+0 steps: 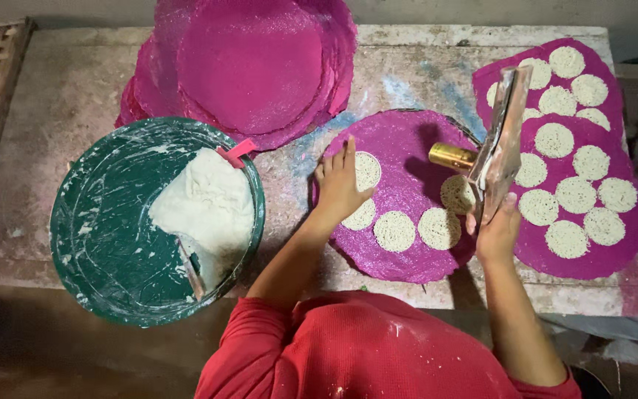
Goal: The person fills a handheld press with rice dough from a green basin and squeezes it to extrude round rice crackers onto pink mats, arranging the crackers in circles. They periodically carry filled mats to a bamboo rack and reload the press with more dough.
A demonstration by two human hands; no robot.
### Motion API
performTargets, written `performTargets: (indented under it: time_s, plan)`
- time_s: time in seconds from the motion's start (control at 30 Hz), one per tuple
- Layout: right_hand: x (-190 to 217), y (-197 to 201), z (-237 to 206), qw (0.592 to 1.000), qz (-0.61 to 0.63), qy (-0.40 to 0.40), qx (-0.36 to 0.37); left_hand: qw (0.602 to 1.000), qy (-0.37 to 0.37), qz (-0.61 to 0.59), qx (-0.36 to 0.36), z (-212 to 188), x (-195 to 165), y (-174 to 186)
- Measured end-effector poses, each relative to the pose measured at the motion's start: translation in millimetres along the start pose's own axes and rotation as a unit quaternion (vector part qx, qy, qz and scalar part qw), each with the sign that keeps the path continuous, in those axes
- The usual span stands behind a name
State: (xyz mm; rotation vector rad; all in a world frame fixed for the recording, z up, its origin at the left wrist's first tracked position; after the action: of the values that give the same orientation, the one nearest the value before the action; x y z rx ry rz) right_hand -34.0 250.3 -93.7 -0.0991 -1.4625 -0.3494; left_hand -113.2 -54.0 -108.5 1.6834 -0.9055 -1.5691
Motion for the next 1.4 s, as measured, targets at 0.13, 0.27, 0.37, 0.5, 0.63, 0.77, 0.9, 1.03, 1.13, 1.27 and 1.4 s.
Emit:
performTargets:
  time_s: [0.13, 0.27, 0.37, 0.5, 0.63, 0.77, 0.9, 1.03, 1.13, 1.27, 1.4]
  plan:
    - [-5, 7, -9, 0.998, 0.060, 0.026, 0.004, 1.000, 0.005, 0.030, -0.008, -5, -7, 3]
    - [-13, 16, -16, 0.997, 0.068, 0.018, -0.019, 0.998, 0.003, 0.049, 0.037, -3, -26, 9]
    - [-12, 22, -21, 0.993, 0.106, 0.053, -0.027, 0.989, -0.033, 0.094, 0.105, -3, -65, 8]
    - [23, 33, -35, 0.994, -0.022, 0.108, 0.022, 0.980, -0.177, 0.083, -0.022, -25, -120, 33]
    - [103, 35, -52, 0.928, -0.205, 0.272, 0.153, 0.928, -0.366, -0.044, -0.043, -77, -130, 109]
    - [199, 3, -56, 0.782, -0.272, 0.447, 0.337, 0.823, -0.413, -0.166, 0.353, -117, -112, 189]
    - [270, -60, -17, 0.577, -0.185, 0.630, 0.486, 0.831, -0.393, -0.113, 0.379, -150, -87, 221]
    - [293, -123, -27, 0.537, -0.100, 0.482, 0.685, 0.896, -0.329, 0.025, 0.296, -192, -38, 228]
    - [296, -163, -62, 0.515, -0.038, 0.391, 0.762, 0.925, -0.237, 0.157, 0.251, -227, 14, 241]
    - [294, -210, -84, 0.488, 0.025, 0.302, 0.818, 0.969, -0.208, 0.060, 0.122, -268, 82, 261]
    - [293, -247, -94, 0.470, 0.033, 0.298, 0.830, 0.983, -0.166, 0.074, 0.025, -285, 147, 270]
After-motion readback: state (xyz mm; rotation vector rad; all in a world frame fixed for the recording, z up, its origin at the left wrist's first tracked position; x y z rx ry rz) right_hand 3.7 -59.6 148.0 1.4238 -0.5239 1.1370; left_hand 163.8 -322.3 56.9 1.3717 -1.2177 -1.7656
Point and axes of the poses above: each hand's wrist, its own z-axis towards the middle knuckle, its own y-axis out of the back of the hand, x = y × z, the point moved 1 cm from there along z, towards the middle knuckle, and after that the axes turned 10 degrees about y, right-handed, at the moved point
